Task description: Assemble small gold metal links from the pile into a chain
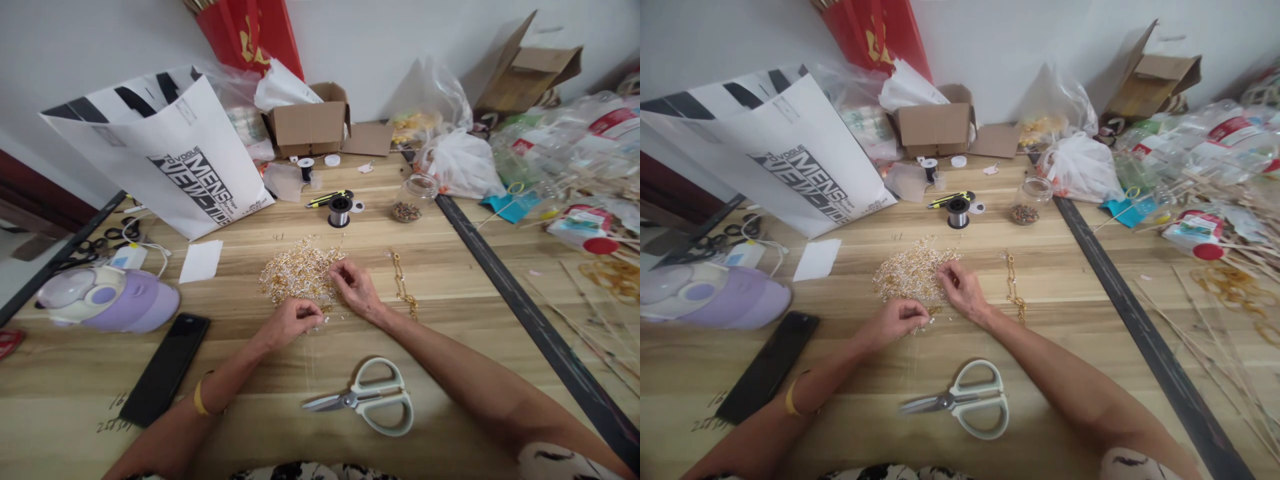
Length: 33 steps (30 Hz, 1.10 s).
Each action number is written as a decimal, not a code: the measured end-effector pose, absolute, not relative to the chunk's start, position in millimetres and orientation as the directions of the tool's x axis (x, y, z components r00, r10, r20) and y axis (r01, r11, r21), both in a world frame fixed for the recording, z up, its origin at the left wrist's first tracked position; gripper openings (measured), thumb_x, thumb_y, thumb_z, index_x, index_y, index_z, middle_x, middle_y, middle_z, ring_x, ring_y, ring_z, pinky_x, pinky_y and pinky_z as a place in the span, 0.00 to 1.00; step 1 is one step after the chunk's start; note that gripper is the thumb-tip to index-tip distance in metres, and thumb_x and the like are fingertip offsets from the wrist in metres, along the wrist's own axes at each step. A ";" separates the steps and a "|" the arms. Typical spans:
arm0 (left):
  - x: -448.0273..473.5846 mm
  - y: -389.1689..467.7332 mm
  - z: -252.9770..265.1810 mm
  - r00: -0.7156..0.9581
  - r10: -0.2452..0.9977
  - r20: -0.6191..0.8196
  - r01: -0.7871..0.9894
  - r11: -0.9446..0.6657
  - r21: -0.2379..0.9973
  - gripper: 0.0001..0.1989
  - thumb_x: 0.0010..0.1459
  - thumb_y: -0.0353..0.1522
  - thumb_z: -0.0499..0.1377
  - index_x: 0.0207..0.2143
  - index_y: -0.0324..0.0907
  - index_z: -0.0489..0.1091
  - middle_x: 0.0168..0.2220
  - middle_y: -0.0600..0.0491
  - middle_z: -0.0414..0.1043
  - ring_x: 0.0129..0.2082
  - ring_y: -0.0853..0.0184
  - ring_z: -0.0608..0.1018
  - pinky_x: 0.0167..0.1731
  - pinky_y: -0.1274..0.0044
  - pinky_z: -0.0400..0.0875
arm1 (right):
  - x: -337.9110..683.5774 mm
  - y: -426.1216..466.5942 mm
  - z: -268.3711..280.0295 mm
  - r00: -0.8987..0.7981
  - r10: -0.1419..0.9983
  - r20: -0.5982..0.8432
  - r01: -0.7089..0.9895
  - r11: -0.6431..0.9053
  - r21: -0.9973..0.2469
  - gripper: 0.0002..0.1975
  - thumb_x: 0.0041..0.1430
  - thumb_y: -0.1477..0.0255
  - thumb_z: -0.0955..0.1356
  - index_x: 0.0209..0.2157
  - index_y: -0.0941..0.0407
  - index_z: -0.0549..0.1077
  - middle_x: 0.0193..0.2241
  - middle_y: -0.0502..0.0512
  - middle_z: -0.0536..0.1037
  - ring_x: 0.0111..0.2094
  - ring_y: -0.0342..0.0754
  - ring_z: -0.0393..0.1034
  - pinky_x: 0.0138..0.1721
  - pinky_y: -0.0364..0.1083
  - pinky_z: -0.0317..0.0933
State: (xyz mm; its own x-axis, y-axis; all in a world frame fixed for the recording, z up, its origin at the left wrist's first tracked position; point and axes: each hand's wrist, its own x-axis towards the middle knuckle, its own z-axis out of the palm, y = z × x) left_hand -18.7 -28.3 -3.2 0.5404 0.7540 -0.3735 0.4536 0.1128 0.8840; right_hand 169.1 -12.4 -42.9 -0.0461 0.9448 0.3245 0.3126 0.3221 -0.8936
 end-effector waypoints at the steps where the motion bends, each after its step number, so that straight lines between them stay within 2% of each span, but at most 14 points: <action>1: -18.6 -28.2 -3.2 0.539 0.753 -0.378 0.452 0.119 0.884 0.11 0.50 0.35 0.60 0.28 0.35 0.71 0.22 0.54 0.68 0.20 0.75 0.67 0.21 0.83 0.61 | 169.1 -12.5 -42.8 -0.047 0.945 0.325 0.312 0.323 -0.893 0.07 0.59 0.67 0.63 0.32 0.56 0.68 0.21 0.47 0.67 0.21 0.41 0.58 0.23 0.41 0.53; 13: -16.9 -27.9 -1.3 0.539 0.760 -0.365 0.405 0.146 0.903 0.10 0.49 0.36 0.60 0.26 0.35 0.69 0.20 0.57 0.65 0.19 0.76 0.66 0.20 0.83 0.59 | 168.8 -12.6 -43.4 -0.046 0.940 0.339 0.299 0.337 -0.893 0.06 0.60 0.69 0.63 0.32 0.57 0.68 0.22 0.48 0.67 0.22 0.41 0.58 0.23 0.41 0.54; 22: -14.2 -31.8 -5.2 0.516 0.794 -0.320 0.342 0.152 0.927 0.08 0.48 0.32 0.62 0.26 0.35 0.69 0.20 0.56 0.68 0.20 0.75 0.70 0.22 0.83 0.64 | 168.7 -13.2 -41.1 -0.050 0.933 0.357 0.288 0.356 -0.889 0.06 0.59 0.69 0.63 0.31 0.57 0.68 0.22 0.48 0.67 0.22 0.41 0.59 0.23 0.41 0.53; 27: -13.1 -31.8 -7.9 0.503 0.821 -0.270 0.303 0.125 0.945 0.06 0.45 0.29 0.62 0.25 0.35 0.70 0.21 0.56 0.69 0.20 0.75 0.71 0.22 0.83 0.66 | 169.1 -12.6 -41.9 -0.055 0.936 0.349 0.297 0.349 -0.889 0.06 0.59 0.69 0.63 0.32 0.57 0.68 0.22 0.48 0.67 0.22 0.41 0.59 0.24 0.41 0.54; 33: -13.5 -31.7 -11.0 0.494 0.842 -0.219 0.333 0.049 0.942 0.05 0.46 0.28 0.62 0.28 0.35 0.72 0.27 0.52 0.75 0.26 0.72 0.74 0.27 0.82 0.69 | 169.4 -12.3 -42.1 -0.055 0.934 0.353 0.295 0.353 -0.888 0.06 0.60 0.69 0.63 0.31 0.57 0.67 0.22 0.48 0.67 0.22 0.41 0.59 0.23 0.41 0.54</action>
